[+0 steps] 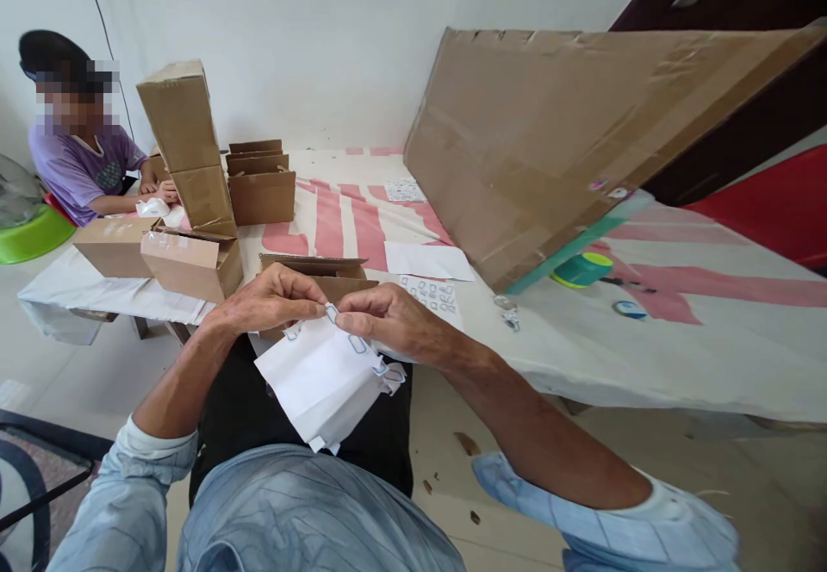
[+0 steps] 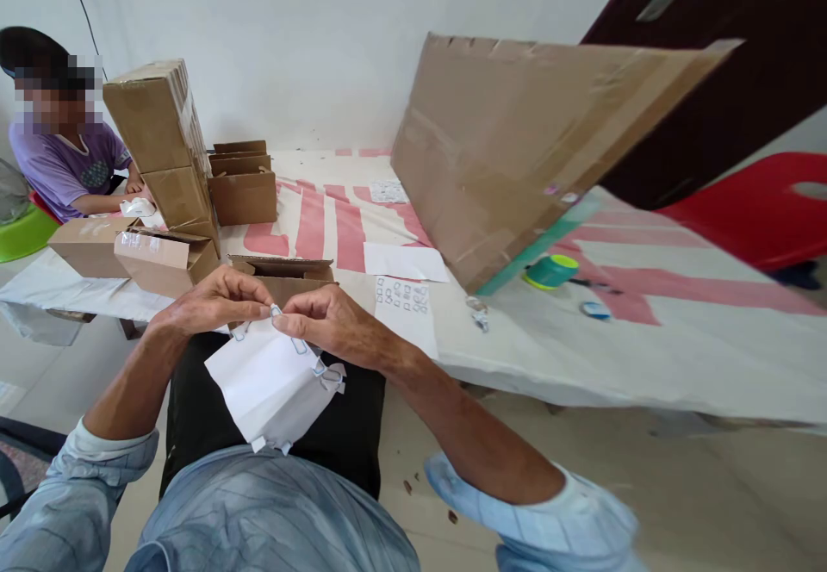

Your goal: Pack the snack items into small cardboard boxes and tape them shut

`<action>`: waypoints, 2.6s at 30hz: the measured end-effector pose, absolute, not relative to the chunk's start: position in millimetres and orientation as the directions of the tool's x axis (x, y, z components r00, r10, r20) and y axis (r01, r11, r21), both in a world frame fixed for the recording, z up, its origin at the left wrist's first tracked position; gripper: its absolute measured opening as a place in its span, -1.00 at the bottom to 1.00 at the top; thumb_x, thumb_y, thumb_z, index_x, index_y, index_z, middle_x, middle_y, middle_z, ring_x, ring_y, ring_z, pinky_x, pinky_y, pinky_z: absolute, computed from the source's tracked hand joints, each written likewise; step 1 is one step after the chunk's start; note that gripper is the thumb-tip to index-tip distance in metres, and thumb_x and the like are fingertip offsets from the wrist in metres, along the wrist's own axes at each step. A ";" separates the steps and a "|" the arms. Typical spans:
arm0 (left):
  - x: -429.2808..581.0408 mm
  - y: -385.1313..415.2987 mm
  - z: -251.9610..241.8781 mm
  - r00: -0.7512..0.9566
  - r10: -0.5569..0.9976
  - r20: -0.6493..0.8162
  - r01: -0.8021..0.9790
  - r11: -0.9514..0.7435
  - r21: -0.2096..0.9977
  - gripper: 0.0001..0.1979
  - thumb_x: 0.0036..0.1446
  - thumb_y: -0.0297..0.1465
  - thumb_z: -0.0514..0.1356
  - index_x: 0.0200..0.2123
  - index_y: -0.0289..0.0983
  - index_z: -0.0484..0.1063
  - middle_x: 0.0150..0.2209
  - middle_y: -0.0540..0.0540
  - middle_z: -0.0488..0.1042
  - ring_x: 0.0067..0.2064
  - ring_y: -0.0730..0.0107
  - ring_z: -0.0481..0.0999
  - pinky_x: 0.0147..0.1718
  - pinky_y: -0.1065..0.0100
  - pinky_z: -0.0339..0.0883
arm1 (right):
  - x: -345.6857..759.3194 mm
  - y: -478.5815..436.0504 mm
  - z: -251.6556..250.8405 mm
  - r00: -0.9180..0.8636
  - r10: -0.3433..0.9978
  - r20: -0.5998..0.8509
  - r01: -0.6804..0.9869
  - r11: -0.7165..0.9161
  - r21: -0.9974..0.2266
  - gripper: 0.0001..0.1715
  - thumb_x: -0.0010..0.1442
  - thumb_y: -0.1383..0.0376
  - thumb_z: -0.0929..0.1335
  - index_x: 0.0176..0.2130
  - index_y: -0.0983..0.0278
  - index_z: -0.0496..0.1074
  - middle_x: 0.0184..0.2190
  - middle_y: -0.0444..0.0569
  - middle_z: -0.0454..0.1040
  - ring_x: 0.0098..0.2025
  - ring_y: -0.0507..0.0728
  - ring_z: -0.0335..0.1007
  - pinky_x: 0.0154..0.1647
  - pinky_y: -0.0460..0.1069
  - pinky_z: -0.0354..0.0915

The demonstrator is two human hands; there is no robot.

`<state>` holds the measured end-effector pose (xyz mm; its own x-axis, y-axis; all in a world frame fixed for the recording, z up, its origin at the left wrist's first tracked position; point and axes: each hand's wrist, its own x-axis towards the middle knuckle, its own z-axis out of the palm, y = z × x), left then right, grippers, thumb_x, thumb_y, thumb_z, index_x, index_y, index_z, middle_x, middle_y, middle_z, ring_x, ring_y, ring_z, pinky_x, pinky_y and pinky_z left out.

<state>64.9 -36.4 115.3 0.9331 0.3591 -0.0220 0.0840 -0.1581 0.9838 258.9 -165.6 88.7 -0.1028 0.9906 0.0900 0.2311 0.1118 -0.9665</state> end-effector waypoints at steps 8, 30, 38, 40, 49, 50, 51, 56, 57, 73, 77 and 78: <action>59.0 -32.5 98.9 0.892 0.451 0.037 -0.022 -0.038 0.999 -0.41 0.13 0.14 0.42 -0.25 -0.35 0.71 -0.41 -0.15 0.64 -0.46 0.43 0.53 -0.45 0.42 0.37 | 252.2 -175.8 78.4 0.156 0.988 -0.020 0.073 -0.032 -0.997 -0.48 0.04 -0.07 0.55 -0.57 0.25 0.41 -0.64 -0.20 0.23 -0.58 -0.04 0.04 -0.60 -0.08 -0.03; 38.1 -70.0 48.7 0.708 0.707 -0.008 -0.163 0.174 0.971 -0.47 -0.12 -0.07 0.63 -0.19 -0.36 0.75 -0.27 -0.19 0.74 -0.32 0.23 0.67 -0.25 0.30 0.54 | 254.3 -185.4 60.7 0.308 0.949 0.066 -0.032 0.080 -0.996 -0.28 -0.04 -0.32 0.57 -0.54 0.21 0.42 -0.60 -0.13 0.34 -0.57 0.03 0.20 -0.58 -0.04 0.26; 32.7 -71.3 54.5 0.705 0.708 0.031 -0.199 0.156 0.968 -0.48 -0.16 -0.10 0.65 -0.21 -0.33 0.74 -0.27 -0.14 0.73 -0.29 0.27 0.64 -0.22 0.33 0.51 | 245.5 -174.8 65.5 0.366 0.921 0.133 0.131 0.091 -0.987 -0.45 0.02 -0.12 0.59 -0.56 0.23 0.45 -0.60 -0.15 0.33 -0.55 0.01 0.16 -0.56 -0.06 0.17; 27.9 -70.1 54.4 0.716 0.697 0.018 -0.181 0.161 0.970 -0.50 -0.20 -0.12 0.67 -0.25 -0.33 0.74 -0.29 -0.14 0.72 -0.30 0.29 0.63 -0.23 0.34 0.50 | 241.9 -170.0 68.7 0.397 0.905 0.153 0.138 0.106 -0.985 -0.43 0.01 -0.11 0.60 -0.57 0.22 0.42 -0.63 -0.17 0.28 -0.58 0.00 0.14 -0.60 -0.06 0.15; 5.5 -60.2 50.0 0.630 0.776 0.020 -0.122 0.074 0.990 -0.49 -0.12 -0.02 0.61 -0.42 -0.37 0.66 -0.52 -0.06 0.57 -0.48 0.44 0.45 -0.42 0.42 0.30 | 238.7 -156.3 61.5 0.307 0.940 0.149 -0.004 0.158 -0.987 -0.42 0.03 -0.20 0.60 -0.45 0.23 0.55 -0.61 -0.13 0.43 -0.62 0.04 0.31 -0.64 -0.04 0.32; 3.5 -59.5 50.7 0.618 0.786 0.028 -0.128 0.065 0.990 -0.49 -0.12 -0.02 0.61 -0.44 -0.36 0.66 -0.54 -0.05 0.55 -0.49 0.46 0.43 -0.43 0.44 0.28 | 238.4 -155.6 61.4 0.287 0.945 0.158 -0.016 0.170 -0.985 -0.42 0.04 -0.22 0.59 -0.42 0.23 0.58 -0.58 -0.11 0.47 -0.61 0.05 0.35 -0.61 -0.04 0.36; 1.6 -58.9 51.4 0.604 0.796 0.037 -0.135 0.056 0.989 -0.49 -0.12 -0.02 0.61 -0.45 -0.36 0.65 -0.55 -0.03 0.53 -0.50 0.48 0.41 -0.45 0.45 0.26 | 238.1 -155.1 61.6 0.264 0.950 0.165 -0.020 0.177 -0.984 -0.41 0.05 -0.22 0.58 -0.39 0.23 0.60 -0.56 -0.09 0.50 -0.59 0.06 0.37 -0.59 -0.03 0.39; -4.9 -55.7 53.0 0.566 0.823 0.048 -0.182 0.067 0.981 -0.51 -0.14 -0.04 0.62 -0.41 -0.35 0.69 -0.51 -0.08 0.60 -0.50 0.41 0.47 -0.43 0.40 0.36 | 235.9 -150.5 59.7 0.206 0.965 0.160 -0.048 0.174 -0.984 -0.44 0.11 -0.20 0.58 -0.31 0.24 0.66 -0.54 -0.07 0.54 -0.55 0.07 0.42 -0.55 -0.04 0.41; -6.1 -54.8 52.4 0.562 0.826 0.040 -0.190 0.082 0.978 -0.51 -0.14 -0.04 0.62 -0.37 -0.35 0.71 -0.47 -0.11 0.64 -0.47 0.37 0.52 -0.40 0.37 0.41 | 235.4 -148.9 58.4 0.211 0.964 0.161 -0.052 0.176 -0.983 -0.44 0.11 -0.20 0.59 -0.30 0.24 0.67 -0.54 -0.07 0.55 -0.55 0.07 0.43 -0.54 -0.04 0.42; -37.2 -29.0 47.4 0.380 0.925 -0.014 -0.295 0.135 0.946 -0.50 -0.27 -0.09 0.65 -0.42 -0.35 0.67 -0.48 -0.11 0.65 -0.53 0.43 0.53 -0.50 0.43 0.37 | 224.9 -130.5 45.9 0.143 0.981 0.132 -0.014 0.135 -0.991 -0.39 0.11 -0.24 0.58 -0.23 0.24 0.71 -0.35 0.07 0.68 -0.48 0.12 0.56 -0.50 -0.02 0.50; -60.1 -5.7 52.1 0.281 0.960 0.006 -0.289 0.078 0.954 -0.50 -0.30 -0.12 0.65 -0.40 -0.37 0.66 -0.50 -0.12 0.63 -0.53 0.40 0.53 -0.51 0.41 0.38 | 232.4 -125.8 36.7 0.204 0.967 0.152 0.037 0.147 -0.988 -0.38 0.07 -0.25 0.59 -0.26 0.23 0.72 -0.26 0.12 0.69 -0.46 0.11 0.55 -0.51 -0.01 0.52; -67.7 2.9 55.5 0.245 0.969 0.015 -0.279 0.056 0.959 -0.52 -0.29 -0.14 0.64 -0.40 -0.37 0.66 -0.51 -0.12 0.63 -0.54 0.39 0.53 -0.52 0.40 0.37 | 236.0 -124.8 35.0 0.221 0.963 0.152 0.050 0.145 -0.988 -0.36 0.04 -0.27 0.60 -0.27 0.23 0.72 -0.26 0.12 0.69 -0.46 0.12 0.54 -0.51 -0.01 0.52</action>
<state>-67.7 2.9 55.5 0.2451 0.9694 0.0146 -0.2793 0.0562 0.9586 236.0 -124.8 35.0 0.2210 0.9633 0.1522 0.0505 0.1446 -0.9882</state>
